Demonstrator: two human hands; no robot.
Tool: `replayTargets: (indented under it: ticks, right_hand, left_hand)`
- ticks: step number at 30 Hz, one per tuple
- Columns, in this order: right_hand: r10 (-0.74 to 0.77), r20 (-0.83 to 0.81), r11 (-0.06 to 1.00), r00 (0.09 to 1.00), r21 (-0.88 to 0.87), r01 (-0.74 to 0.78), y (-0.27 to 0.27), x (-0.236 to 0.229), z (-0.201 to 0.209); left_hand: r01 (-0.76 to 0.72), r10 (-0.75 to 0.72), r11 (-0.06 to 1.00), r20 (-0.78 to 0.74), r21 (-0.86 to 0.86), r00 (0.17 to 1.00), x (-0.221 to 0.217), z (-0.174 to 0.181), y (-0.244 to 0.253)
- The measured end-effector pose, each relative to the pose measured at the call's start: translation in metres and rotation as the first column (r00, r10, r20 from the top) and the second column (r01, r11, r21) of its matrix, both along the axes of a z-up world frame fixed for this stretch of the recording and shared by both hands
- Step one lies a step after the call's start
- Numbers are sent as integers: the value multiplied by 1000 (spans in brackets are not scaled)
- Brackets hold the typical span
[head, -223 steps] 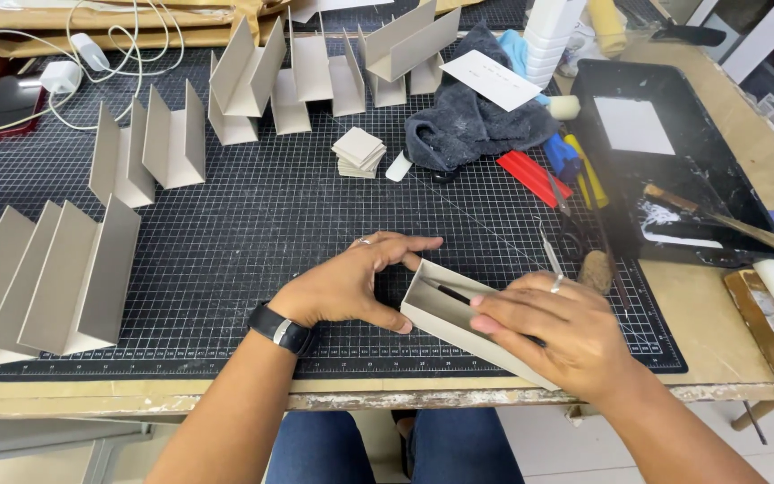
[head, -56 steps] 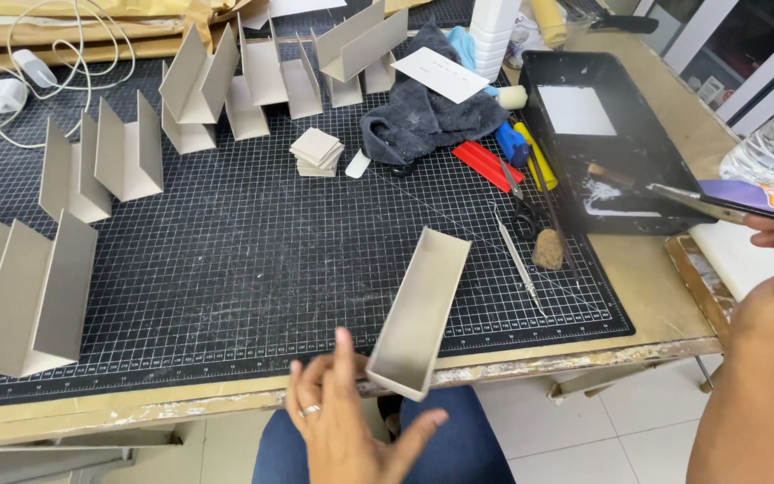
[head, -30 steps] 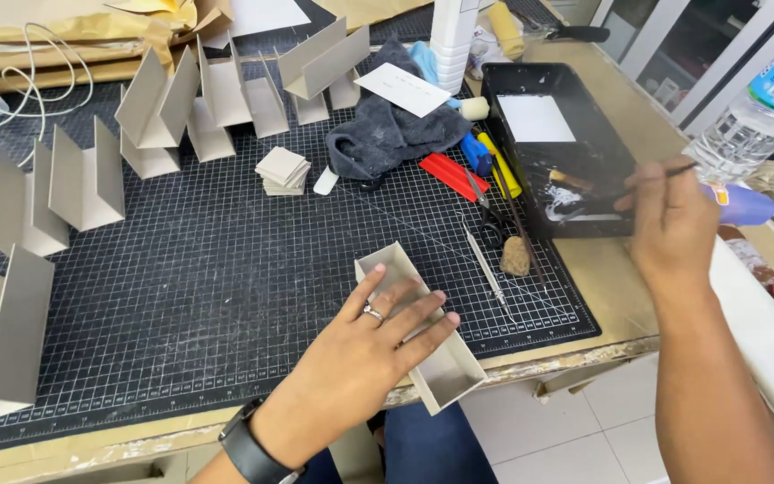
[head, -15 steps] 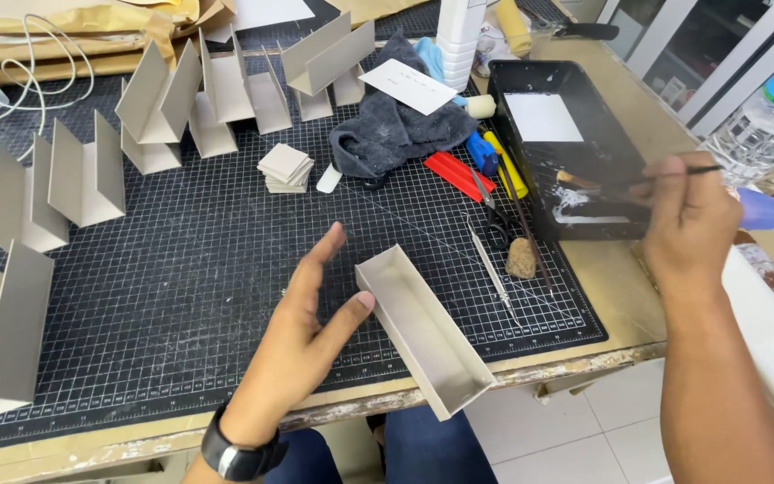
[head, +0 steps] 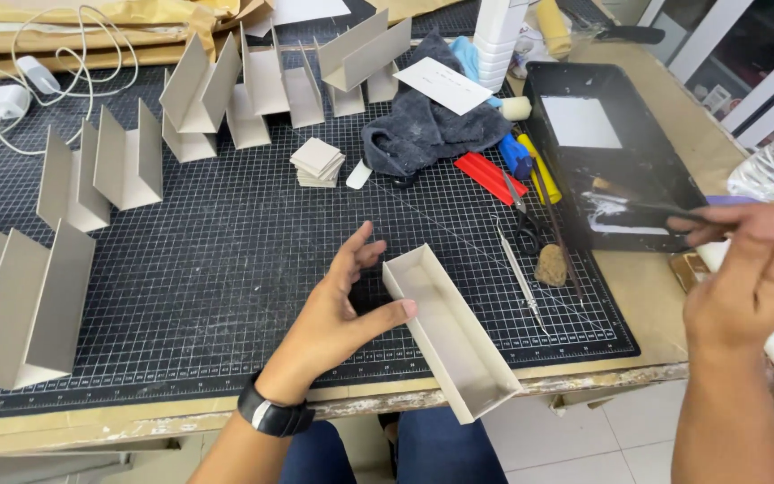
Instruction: Assembling small cardboard boxes by applying glue with a brush and joining the pieces
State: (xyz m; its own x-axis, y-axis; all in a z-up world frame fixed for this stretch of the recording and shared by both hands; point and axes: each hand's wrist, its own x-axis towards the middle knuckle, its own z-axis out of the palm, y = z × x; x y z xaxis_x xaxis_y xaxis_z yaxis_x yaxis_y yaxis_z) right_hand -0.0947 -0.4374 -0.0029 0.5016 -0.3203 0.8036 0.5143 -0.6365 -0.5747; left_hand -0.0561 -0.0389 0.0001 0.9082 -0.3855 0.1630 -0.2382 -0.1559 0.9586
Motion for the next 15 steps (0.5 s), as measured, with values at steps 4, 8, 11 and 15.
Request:
replayTargets:
  ticks: [4, 8, 11, 15]
  right_hand:
    - [324, 124, 944, 938, 24, -329, 72, -17, 5]
    - [509, -117, 849, 853, -96, -519, 122, -20, 17]
    - [495, -218, 801, 841, -259, -539, 141, -12, 27]
    - [488, -219, 792, 845, -296, -534, 145, -4, 22]
  left_hand:
    - [-13, 14, 999, -9, 49, 1000, -3, 7, -6]
    - [42, -42, 999, -38, 9, 998, 2, 1, -4]
    - [95, -97, 995, -90, -24, 991, 6, 3, -7]
    - [213, -226, 971, -123, -111, 966, 18, 7, -6]
